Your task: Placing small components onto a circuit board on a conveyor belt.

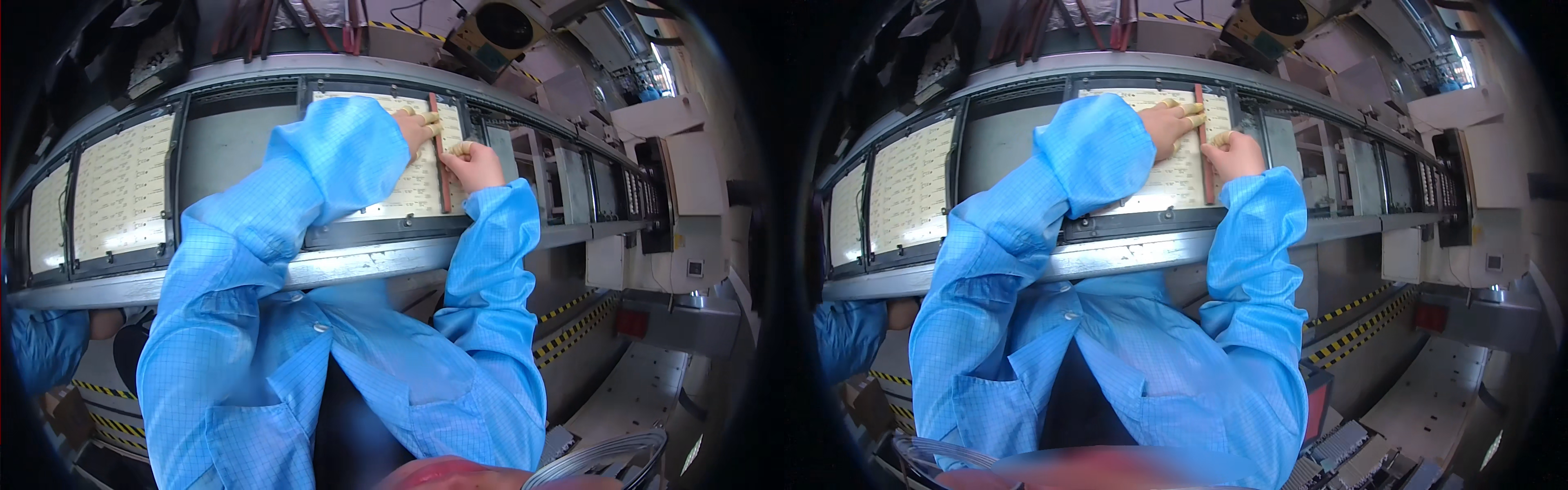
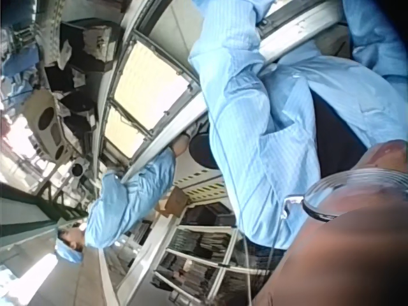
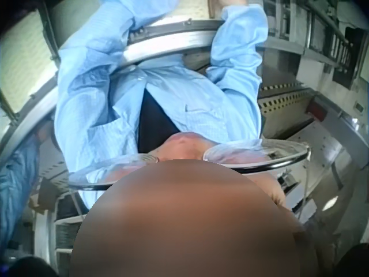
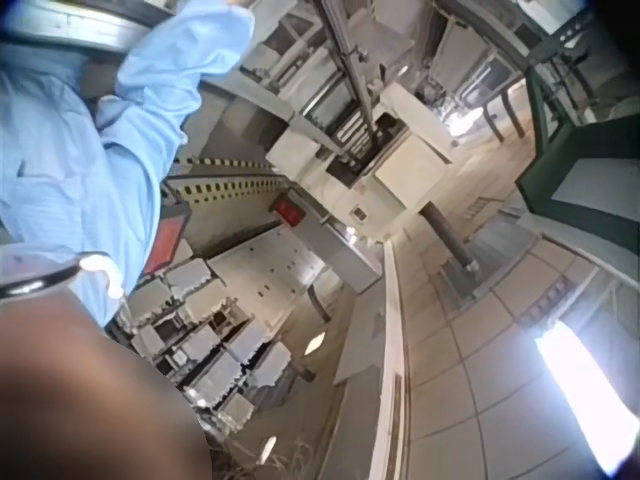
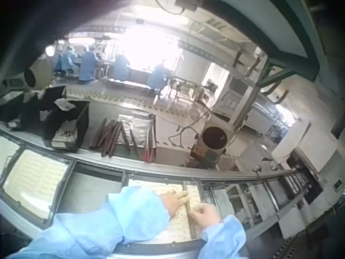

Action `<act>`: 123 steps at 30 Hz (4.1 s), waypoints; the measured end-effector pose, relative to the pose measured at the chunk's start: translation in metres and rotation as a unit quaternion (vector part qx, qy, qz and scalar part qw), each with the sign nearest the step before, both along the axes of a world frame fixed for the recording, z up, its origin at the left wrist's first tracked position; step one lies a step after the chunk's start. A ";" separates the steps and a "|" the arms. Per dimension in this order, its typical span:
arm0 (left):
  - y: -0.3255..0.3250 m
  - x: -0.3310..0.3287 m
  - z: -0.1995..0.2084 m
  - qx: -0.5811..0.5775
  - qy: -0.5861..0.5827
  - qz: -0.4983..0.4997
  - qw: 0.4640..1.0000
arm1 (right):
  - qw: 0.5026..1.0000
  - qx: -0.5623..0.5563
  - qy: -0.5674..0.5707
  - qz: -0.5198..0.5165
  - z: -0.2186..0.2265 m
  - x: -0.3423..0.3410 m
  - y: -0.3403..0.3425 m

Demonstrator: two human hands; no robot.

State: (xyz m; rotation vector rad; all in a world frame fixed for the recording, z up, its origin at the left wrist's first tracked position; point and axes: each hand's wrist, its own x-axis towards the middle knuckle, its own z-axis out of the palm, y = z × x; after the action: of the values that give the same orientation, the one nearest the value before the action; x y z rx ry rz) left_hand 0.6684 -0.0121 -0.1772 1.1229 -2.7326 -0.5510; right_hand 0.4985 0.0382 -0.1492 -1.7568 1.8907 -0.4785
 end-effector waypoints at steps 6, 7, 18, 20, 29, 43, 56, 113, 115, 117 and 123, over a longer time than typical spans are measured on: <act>-0.008 -0.007 0.000 -0.029 -0.012 0.021 0.999 | 0.995 -0.070 0.076 0.013 -0.002 0.009 0.006; -0.008 0.003 0.013 -0.087 0.008 0.030 0.996 | 0.994 -0.072 0.073 0.025 0.000 0.009 0.011; -0.093 0.224 0.033 -0.028 -0.127 0.476 0.870 | 0.987 -0.155 0.029 -0.024 0.008 -0.002 0.070; -0.104 0.223 0.025 -0.006 -0.109 0.505 0.856 | 0.988 -0.150 0.021 -0.040 0.012 -0.002 0.073; -0.078 0.217 0.049 0.274 0.400 0.531 0.695 | 0.982 -0.121 -0.144 -0.033 0.034 0.033 0.064; 0.100 0.086 0.054 0.116 0.374 0.178 0.903 | 0.960 -0.255 -0.110 0.022 0.037 0.119 0.035; 0.112 0.128 0.026 -0.015 0.010 0.091 0.996 | 0.982 -0.162 0.044 0.088 -0.020 0.107 0.060; 0.200 0.292 0.015 -0.100 -0.020 0.319 0.942 | 0.847 -0.017 0.468 -0.250 -0.032 -0.003 0.036; 0.209 0.306 0.019 -0.076 -0.026 0.300 0.951 | 0.859 -0.022 0.360 -0.364 -0.050 -0.037 0.017; 0.217 0.320 0.024 -0.198 0.033 0.235 0.951 | 0.858 -0.042 0.319 -0.400 -0.072 -0.084 0.008; 0.155 0.481 0.080 0.009 -0.024 0.265 0.964 | 0.816 -0.083 0.470 -0.325 -0.068 0.050 0.045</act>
State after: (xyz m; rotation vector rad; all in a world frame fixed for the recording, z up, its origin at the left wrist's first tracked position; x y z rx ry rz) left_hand 1.1497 0.1430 -0.0968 1.7993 -2.3071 -0.4673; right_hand 0.5481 0.0829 -0.2167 -1.5037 3.2762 0.0710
